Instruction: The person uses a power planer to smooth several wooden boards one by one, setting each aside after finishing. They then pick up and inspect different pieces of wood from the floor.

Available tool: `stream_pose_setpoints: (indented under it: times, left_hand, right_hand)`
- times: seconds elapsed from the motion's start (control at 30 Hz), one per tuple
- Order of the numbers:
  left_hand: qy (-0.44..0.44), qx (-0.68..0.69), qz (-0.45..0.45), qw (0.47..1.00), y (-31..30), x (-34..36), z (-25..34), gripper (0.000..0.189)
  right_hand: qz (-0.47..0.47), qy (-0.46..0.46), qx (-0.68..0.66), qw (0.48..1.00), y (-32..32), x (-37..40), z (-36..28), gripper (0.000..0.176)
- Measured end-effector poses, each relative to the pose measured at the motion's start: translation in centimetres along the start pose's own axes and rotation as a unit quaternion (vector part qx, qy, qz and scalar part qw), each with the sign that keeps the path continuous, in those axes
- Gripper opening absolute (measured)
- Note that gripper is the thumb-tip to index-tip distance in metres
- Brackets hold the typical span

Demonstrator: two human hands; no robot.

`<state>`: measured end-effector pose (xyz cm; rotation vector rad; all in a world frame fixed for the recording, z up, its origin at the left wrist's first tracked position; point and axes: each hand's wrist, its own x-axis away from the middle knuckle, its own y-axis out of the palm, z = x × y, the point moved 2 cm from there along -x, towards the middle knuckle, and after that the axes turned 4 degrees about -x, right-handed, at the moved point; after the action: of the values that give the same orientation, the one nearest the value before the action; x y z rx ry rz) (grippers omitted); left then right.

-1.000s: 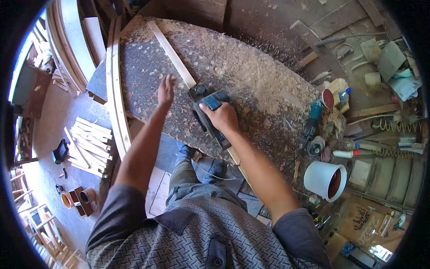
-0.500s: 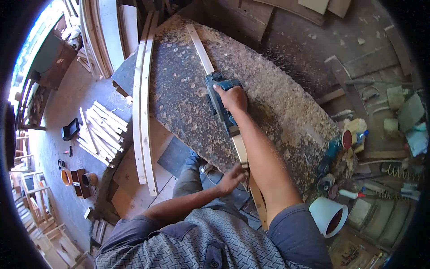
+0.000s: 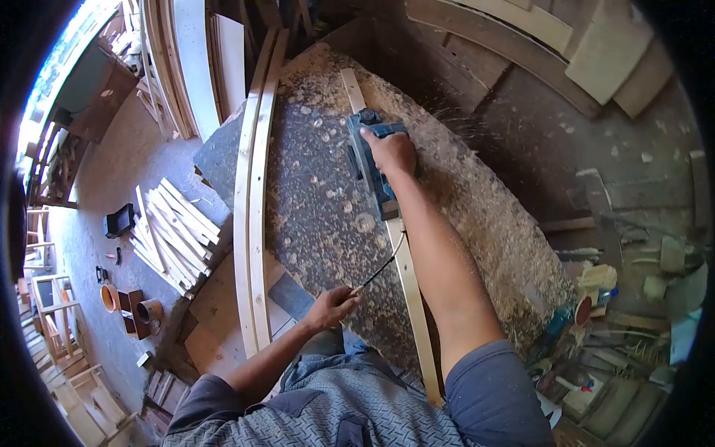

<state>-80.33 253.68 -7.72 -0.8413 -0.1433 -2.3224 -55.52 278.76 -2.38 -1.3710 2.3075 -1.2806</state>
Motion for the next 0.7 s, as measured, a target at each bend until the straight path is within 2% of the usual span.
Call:
stream_pose_setpoints:
  times: [0.03,0.07,0.13,0.2,0.27,0.33,0.43,0.57,0.7]
  left_hand:
    - [0.037,0.030,0.012,0.999,-0.6,-0.7,0.2,0.037]
    - [0.037,0.033,0.016,0.999,-1.0,-1.2,0.3,0.037]
    - [0.038,0.002,0.056,0.998,-2.5,-1.2,3.2,0.040]
    - [0.043,-0.004,0.045,0.998,-3.0,-2.4,2.8,0.042]
    - [0.037,0.153,0.027,0.987,-3.5,-3.3,2.7,0.039]
    - [0.039,0.138,0.036,0.989,-4.7,-4.0,3.1,0.037]
    - [-0.001,0.179,-0.026,0.984,-5.9,-4.9,2.6,0.048]
    - [0.010,0.233,-0.039,0.972,-6.6,-5.8,2.6,0.060]
    - [-0.005,0.222,-0.070,0.973,-7.1,-6.7,2.7,0.060]
  right_hand:
    - [-0.030,0.021,-0.021,0.999,-0.5,-0.6,-1.8,0.068]
    - [-0.060,0.043,-0.042,0.996,-0.6,-1.2,-3.2,0.067]
    - [-0.039,0.030,-0.034,0.998,0.4,-3.8,-4.8,0.066]
    - [-0.039,0.029,-0.049,0.998,1.0,-6.0,-6.2,0.067]
    - [-0.044,0.036,-0.054,0.997,1.7,-8.3,-7.7,0.067]
    - [-0.049,0.030,-0.045,0.997,1.9,-9.9,-9.3,0.066]
    - [-0.044,0.029,-0.054,0.997,2.9,-12.8,-10.8,0.064]
    - [-0.042,0.024,-0.072,0.996,4.0,-15.9,-12.6,0.062]
    - [-0.035,0.022,-0.080,0.996,4.8,-18.5,-14.3,0.063]
